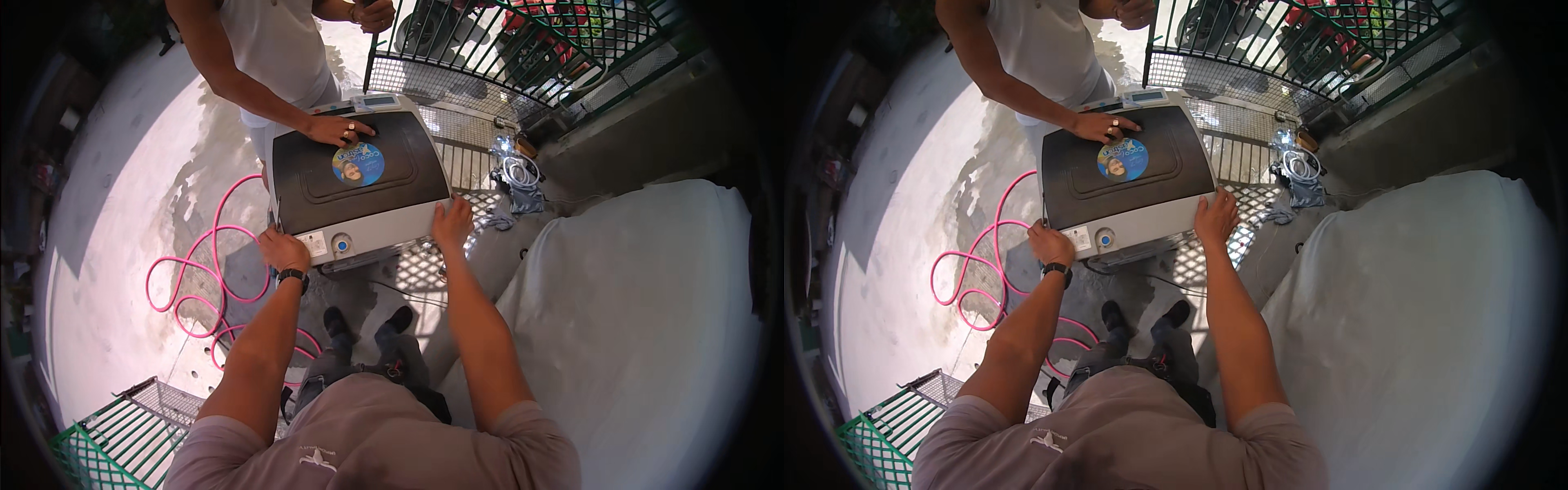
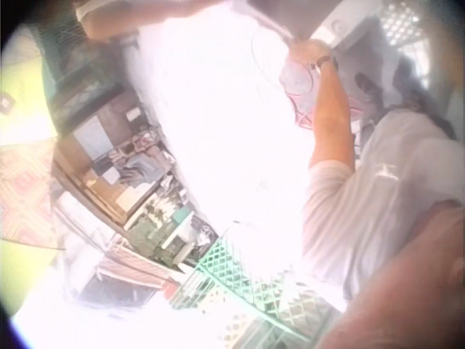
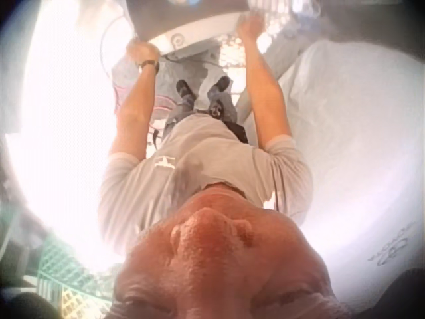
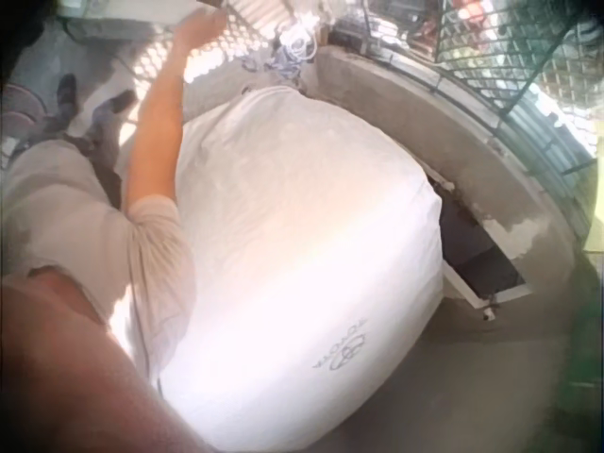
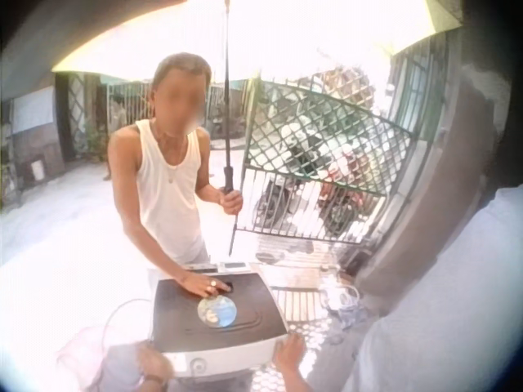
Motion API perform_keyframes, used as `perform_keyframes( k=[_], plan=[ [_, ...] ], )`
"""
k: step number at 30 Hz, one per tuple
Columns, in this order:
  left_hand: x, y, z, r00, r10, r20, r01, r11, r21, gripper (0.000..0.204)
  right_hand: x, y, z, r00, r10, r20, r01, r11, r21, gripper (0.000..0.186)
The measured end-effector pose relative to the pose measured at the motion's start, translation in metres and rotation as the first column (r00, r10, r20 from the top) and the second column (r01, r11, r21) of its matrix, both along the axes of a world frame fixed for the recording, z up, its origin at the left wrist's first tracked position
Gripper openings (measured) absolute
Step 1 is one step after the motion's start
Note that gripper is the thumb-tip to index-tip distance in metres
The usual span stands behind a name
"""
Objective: The person removes a back panel from a washing machine by hand, then uses a screwdriver to reattach components and reassemble the top and back panels of the appliance.
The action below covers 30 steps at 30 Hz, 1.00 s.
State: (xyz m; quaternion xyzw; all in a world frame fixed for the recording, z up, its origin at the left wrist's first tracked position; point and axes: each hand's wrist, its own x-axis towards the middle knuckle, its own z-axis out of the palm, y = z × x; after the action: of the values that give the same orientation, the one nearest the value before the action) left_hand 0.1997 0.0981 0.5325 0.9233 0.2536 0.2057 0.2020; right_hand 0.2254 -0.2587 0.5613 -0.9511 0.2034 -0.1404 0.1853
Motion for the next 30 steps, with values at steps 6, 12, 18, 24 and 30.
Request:
perform_keyframes(
  k=[6, 12, 18, 24, 30],
  plan=[
    [-0.004, -0.006, 0.006, 1.000, -0.006, -0.013, 0.006, 1.000, -0.015, 0.037, 0.018, 0.003, -0.019, 0.993, -0.103, -0.055, 0.106, 0.993, 0.045, 0.056],
    [0.003, 0.000, -0.001, 0.998, 0.029, 0.053, -0.024, 0.996, -0.085, 0.029, 0.018, 0.007, -0.019, 0.997, -0.063, -0.052, 0.065, 0.997, 0.040, 0.056],
    [-0.005, 0.005, -0.009, 0.992, 0.094, 0.085, -0.073, 0.973, -0.217, 0.028, 0.011, 0.006, -0.003, 0.968, -0.028, -0.251, 0.063, 0.989, 0.134, 0.061],
    [0.005, -0.003, -0.002, 0.995, 0.103, -0.016, -0.104, 0.967, -0.233, 0.033, 0.014, -0.006, 0.001, 0.954, 0.059, -0.295, -0.015, 0.989, 0.149, 0.071],
    [0.006, -0.001, 0.002, 0.989, 0.095, -0.115, -0.120, 0.964, -0.238, 0.039, 0.024, -0.023, 0.000, 0.880, 0.218, -0.421, -0.071, 0.939, 0.337, 0.105]
  ],
)
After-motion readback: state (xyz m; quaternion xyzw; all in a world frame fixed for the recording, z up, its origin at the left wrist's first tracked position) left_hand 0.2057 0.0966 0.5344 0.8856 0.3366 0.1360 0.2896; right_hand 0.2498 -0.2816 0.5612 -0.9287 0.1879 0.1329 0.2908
